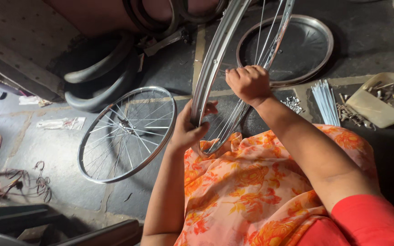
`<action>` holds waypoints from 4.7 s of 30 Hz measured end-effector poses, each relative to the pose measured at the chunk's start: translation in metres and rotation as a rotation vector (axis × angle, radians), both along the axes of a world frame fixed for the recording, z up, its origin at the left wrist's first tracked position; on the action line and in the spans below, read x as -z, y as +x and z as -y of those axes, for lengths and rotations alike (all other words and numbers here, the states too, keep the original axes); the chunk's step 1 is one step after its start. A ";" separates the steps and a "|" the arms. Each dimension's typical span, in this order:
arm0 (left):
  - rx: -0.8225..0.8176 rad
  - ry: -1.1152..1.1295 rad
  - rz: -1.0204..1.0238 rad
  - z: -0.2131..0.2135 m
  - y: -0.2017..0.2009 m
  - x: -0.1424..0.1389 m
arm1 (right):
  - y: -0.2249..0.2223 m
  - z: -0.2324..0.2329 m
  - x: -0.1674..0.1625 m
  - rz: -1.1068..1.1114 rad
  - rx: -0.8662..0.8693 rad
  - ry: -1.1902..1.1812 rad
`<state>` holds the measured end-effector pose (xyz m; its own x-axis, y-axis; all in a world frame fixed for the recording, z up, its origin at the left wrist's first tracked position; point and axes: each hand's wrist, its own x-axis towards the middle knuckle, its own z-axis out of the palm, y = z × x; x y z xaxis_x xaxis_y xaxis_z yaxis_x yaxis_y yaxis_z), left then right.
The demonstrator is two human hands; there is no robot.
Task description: The person sits on the floor and laces a bicycle wheel by inserting spokes through the rim and hub. They repeatedly thread each spoke, adjust its position, and rotate the wheel to continue the process.
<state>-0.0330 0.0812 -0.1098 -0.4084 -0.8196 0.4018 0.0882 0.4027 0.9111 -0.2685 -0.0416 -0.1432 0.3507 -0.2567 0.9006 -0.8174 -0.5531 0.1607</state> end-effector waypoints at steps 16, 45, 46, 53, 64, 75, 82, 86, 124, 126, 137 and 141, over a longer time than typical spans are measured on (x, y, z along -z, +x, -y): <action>-0.077 -0.201 -0.201 -0.006 0.004 0.057 | 0.000 0.021 0.000 1.231 -1.240 1.257; -0.098 0.161 -0.076 -0.001 -0.039 -0.054 | -0.171 0.028 0.132 0.879 -0.175 1.128; -0.113 0.162 -0.057 -0.002 -0.037 -0.055 | -0.188 0.026 0.150 0.794 0.007 1.105; -0.188 0.217 -0.014 -0.010 -0.035 -0.058 | -0.202 -0.002 0.237 0.283 0.650 1.566; -0.206 0.276 0.048 -0.015 -0.033 -0.059 | -0.201 0.014 0.243 0.190 0.809 1.664; -0.189 0.235 0.017 -0.008 -0.044 -0.043 | -0.197 0.013 0.234 0.262 0.701 1.532; -0.191 0.266 0.008 0.003 -0.064 -0.039 | -0.173 -0.037 0.176 1.073 0.061 1.307; -0.281 0.273 -0.066 0.017 -0.097 -0.031 | -0.133 -0.109 0.120 1.426 -0.554 1.362; 0.331 0.322 -0.404 0.053 -0.144 0.055 | -0.084 -0.211 0.054 0.894 -1.077 1.260; 0.328 0.370 -0.447 0.060 -0.144 0.051 | -0.100 -0.208 0.035 0.669 -0.898 1.171; 0.356 0.354 -0.456 0.056 -0.151 0.049 | -0.115 -0.208 -0.064 0.708 -0.319 0.634; 0.366 0.324 -0.484 0.058 -0.155 0.048 | -0.093 -0.191 -0.084 0.488 -0.246 0.465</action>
